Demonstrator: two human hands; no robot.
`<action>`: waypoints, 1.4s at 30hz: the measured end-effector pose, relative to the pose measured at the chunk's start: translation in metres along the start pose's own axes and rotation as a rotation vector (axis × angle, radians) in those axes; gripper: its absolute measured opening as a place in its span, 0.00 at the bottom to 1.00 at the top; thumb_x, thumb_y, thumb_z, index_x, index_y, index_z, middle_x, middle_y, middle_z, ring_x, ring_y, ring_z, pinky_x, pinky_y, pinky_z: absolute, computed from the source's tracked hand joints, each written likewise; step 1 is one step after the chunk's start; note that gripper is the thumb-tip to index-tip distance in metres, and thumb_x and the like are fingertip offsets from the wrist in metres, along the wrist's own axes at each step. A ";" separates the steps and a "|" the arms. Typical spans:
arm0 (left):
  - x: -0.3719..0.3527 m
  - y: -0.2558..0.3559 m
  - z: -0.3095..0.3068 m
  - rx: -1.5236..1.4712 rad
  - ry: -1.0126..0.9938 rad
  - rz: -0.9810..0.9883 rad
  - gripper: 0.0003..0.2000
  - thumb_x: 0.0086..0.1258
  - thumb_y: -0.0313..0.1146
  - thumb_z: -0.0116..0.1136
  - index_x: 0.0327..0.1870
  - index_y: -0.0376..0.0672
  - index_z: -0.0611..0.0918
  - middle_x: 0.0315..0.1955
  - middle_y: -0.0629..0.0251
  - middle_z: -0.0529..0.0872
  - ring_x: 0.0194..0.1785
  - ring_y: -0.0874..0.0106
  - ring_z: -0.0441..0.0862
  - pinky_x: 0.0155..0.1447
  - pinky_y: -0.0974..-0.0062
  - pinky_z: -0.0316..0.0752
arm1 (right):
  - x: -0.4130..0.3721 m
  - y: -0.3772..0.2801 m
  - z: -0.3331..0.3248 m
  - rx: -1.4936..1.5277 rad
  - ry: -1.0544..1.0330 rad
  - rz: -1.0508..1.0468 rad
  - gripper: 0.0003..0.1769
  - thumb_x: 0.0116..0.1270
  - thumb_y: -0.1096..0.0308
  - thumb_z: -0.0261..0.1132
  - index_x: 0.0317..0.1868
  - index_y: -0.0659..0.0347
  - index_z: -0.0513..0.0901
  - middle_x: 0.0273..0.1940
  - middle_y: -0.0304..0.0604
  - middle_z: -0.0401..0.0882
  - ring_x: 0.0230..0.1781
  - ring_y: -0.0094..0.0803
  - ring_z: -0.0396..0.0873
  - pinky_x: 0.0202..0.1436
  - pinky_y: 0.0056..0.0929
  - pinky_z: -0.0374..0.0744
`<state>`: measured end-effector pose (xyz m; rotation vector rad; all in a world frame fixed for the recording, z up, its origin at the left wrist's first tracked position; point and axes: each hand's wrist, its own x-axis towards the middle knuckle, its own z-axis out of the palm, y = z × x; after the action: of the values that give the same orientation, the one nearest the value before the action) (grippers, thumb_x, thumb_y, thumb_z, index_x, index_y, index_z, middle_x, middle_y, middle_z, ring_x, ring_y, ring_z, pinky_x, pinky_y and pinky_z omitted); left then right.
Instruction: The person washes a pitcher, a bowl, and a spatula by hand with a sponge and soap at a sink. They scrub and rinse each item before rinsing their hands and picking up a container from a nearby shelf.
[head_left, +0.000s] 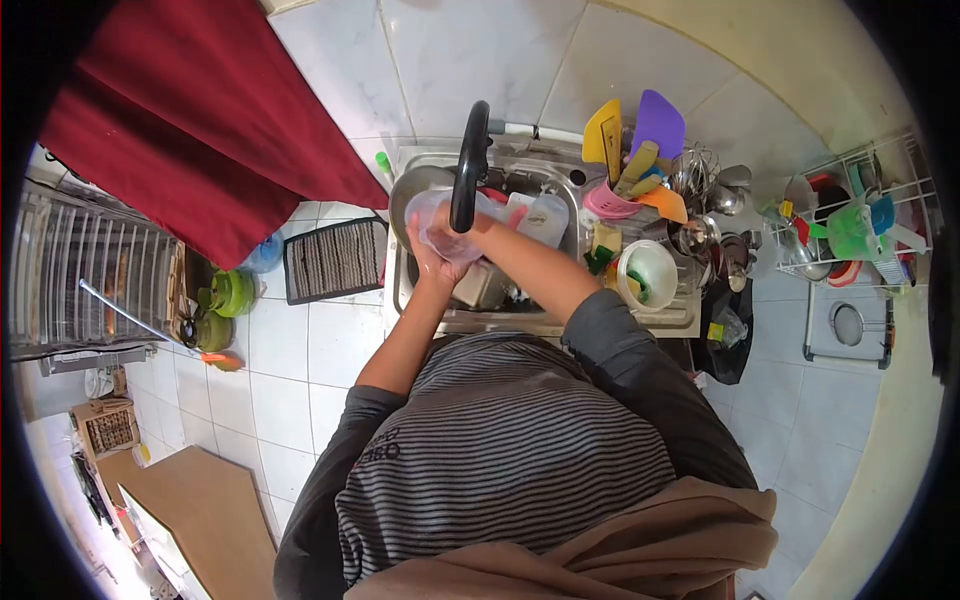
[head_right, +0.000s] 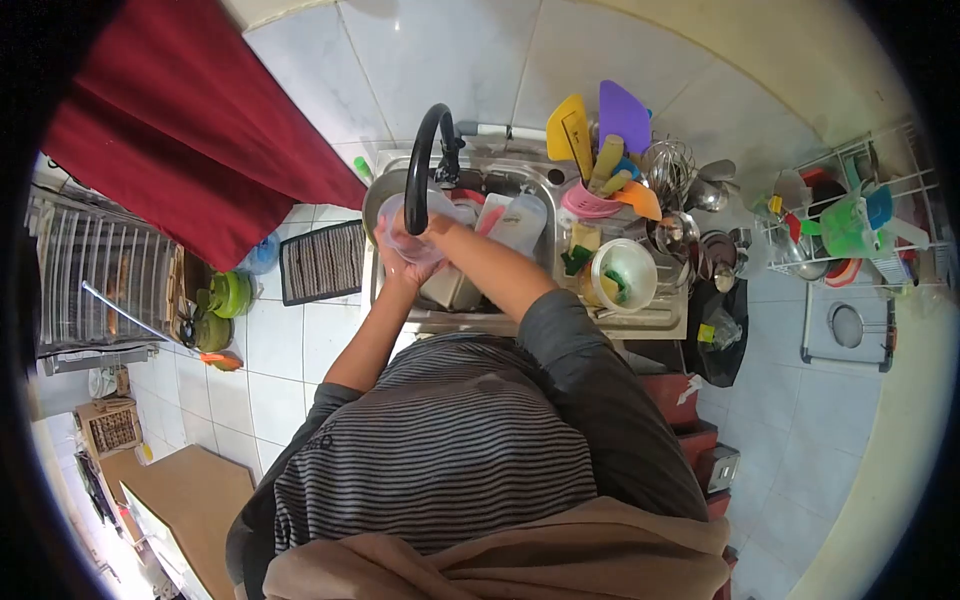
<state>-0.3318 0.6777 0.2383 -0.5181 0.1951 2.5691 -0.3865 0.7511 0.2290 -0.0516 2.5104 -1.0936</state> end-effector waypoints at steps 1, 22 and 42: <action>-0.003 0.002 0.004 -0.002 -0.008 -0.030 0.37 0.54 0.64 0.45 0.57 0.41 0.69 0.52 0.49 0.72 0.54 0.49 0.69 0.57 0.44 0.63 | 0.002 0.001 -0.002 0.005 -0.002 0.003 0.12 0.59 0.58 0.54 0.39 0.54 0.77 0.38 0.43 0.79 0.41 0.40 0.76 0.44 0.38 0.71; -0.003 -0.008 0.028 0.020 -0.036 -0.017 0.43 0.49 0.71 0.50 0.58 0.41 0.67 0.54 0.53 0.71 0.57 0.54 0.69 0.62 0.50 0.62 | -0.003 0.006 -0.005 0.207 0.037 0.014 0.13 0.61 0.57 0.53 0.43 0.50 0.76 0.43 0.45 0.79 0.44 0.40 0.76 0.43 0.40 0.72; 0.031 -0.004 0.000 0.315 0.125 0.214 0.37 0.63 0.64 0.22 0.59 0.43 0.68 0.57 0.57 0.70 0.59 0.57 0.67 0.63 0.51 0.58 | -0.116 0.068 -0.062 1.670 0.085 0.024 0.18 0.64 0.65 0.57 0.52 0.65 0.71 0.44 0.55 0.78 0.44 0.41 0.78 0.49 0.33 0.76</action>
<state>-0.3544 0.6953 0.2263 -0.5622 0.7214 2.6385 -0.2949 0.8635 0.2590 0.4683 0.9352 -2.7100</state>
